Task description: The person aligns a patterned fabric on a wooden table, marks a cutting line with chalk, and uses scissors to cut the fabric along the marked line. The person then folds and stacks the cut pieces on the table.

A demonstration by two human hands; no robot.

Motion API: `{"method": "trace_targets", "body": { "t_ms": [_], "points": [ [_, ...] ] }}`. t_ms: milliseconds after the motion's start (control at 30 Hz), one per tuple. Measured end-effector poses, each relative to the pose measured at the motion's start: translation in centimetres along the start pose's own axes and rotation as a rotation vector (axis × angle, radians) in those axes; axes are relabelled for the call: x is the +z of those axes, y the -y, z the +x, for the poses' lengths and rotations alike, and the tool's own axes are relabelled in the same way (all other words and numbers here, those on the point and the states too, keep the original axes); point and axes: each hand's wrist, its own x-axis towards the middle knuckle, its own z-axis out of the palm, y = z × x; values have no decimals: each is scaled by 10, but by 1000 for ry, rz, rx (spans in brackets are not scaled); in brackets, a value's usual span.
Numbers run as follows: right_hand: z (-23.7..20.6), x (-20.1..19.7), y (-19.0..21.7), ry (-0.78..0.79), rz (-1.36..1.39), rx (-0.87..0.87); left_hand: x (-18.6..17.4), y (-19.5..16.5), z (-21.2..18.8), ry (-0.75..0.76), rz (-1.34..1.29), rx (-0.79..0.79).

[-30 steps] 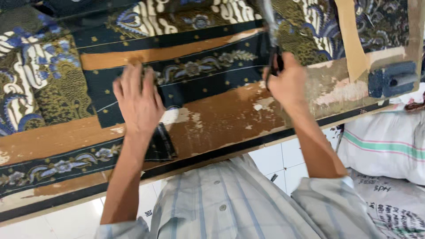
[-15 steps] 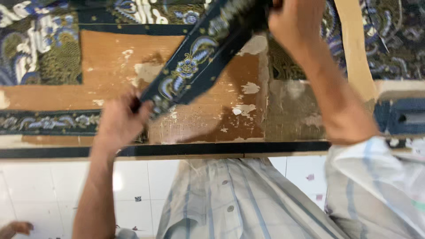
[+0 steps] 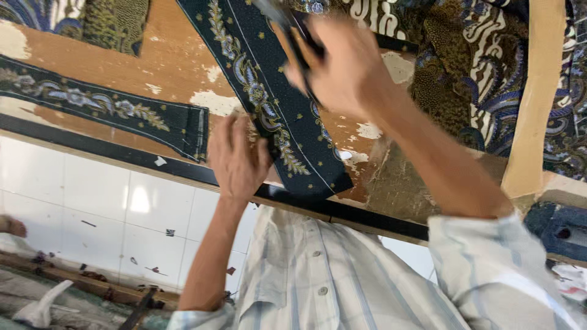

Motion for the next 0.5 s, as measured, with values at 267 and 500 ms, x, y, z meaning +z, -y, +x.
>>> {"method": "trace_targets", "body": {
  "t_ms": [267, 500],
  "points": [
    [-270, -53, 58, 452, 580, 1216, 14, 17, 36, 193, 208, 145],
    [-380, -58, 69, 613, 667, 1398, 30, 4, -14, 216, 118, 245]
  ]
}}
